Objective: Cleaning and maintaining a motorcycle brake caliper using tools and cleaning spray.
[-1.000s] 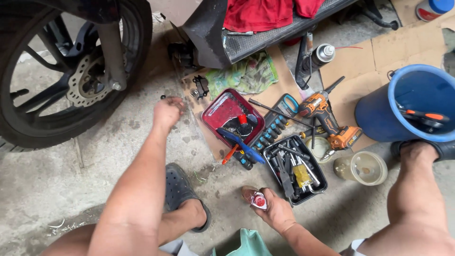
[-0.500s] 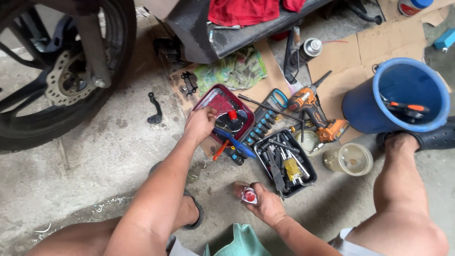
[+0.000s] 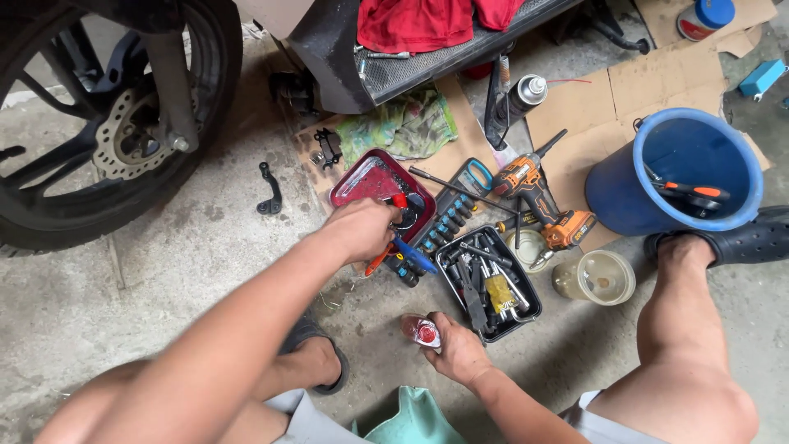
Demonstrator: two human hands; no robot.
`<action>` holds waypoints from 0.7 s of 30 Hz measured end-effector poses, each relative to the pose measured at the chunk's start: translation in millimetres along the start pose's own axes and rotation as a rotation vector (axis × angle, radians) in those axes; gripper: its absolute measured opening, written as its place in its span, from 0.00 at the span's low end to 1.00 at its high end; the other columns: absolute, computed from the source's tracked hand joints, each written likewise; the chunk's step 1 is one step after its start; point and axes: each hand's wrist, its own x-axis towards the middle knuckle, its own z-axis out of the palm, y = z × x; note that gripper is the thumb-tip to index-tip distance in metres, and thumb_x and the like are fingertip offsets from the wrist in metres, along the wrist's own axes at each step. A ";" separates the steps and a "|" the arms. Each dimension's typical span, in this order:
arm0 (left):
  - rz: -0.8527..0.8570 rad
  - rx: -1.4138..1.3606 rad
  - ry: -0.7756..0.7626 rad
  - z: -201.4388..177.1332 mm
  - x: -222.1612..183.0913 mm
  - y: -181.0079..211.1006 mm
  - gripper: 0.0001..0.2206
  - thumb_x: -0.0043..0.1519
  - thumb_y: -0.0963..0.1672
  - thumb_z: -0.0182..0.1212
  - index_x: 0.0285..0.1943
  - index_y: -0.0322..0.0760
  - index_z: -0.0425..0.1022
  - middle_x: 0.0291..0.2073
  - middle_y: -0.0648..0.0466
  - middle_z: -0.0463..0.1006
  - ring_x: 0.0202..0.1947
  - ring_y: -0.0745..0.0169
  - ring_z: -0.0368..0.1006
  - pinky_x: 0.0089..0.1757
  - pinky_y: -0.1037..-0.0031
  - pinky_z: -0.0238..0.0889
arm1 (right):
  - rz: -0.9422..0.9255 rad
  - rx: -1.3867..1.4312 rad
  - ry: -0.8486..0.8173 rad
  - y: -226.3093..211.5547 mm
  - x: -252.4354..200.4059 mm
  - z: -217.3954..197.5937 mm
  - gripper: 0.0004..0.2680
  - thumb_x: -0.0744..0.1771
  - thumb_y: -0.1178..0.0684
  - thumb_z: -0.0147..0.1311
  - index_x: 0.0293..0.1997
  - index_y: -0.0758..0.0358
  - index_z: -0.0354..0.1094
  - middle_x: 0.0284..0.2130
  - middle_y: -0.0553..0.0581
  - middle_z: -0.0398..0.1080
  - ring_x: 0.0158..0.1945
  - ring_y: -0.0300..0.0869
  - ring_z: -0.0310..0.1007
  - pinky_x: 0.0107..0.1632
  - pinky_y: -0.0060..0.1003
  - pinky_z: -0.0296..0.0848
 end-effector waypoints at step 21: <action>0.091 0.009 0.029 -25.3 -23.6 -19.2 0.18 0.65 0.47 0.66 0.64 0.41 0.83 0.48 0.48 0.90 0.50 0.43 0.84 0.56 0.55 0.74 | 0.034 -0.015 -0.042 -23.0 3.6 -24.1 0.20 0.60 0.47 0.69 0.57 0.49 0.69 0.46 0.50 0.81 0.46 0.52 0.84 0.50 0.47 0.82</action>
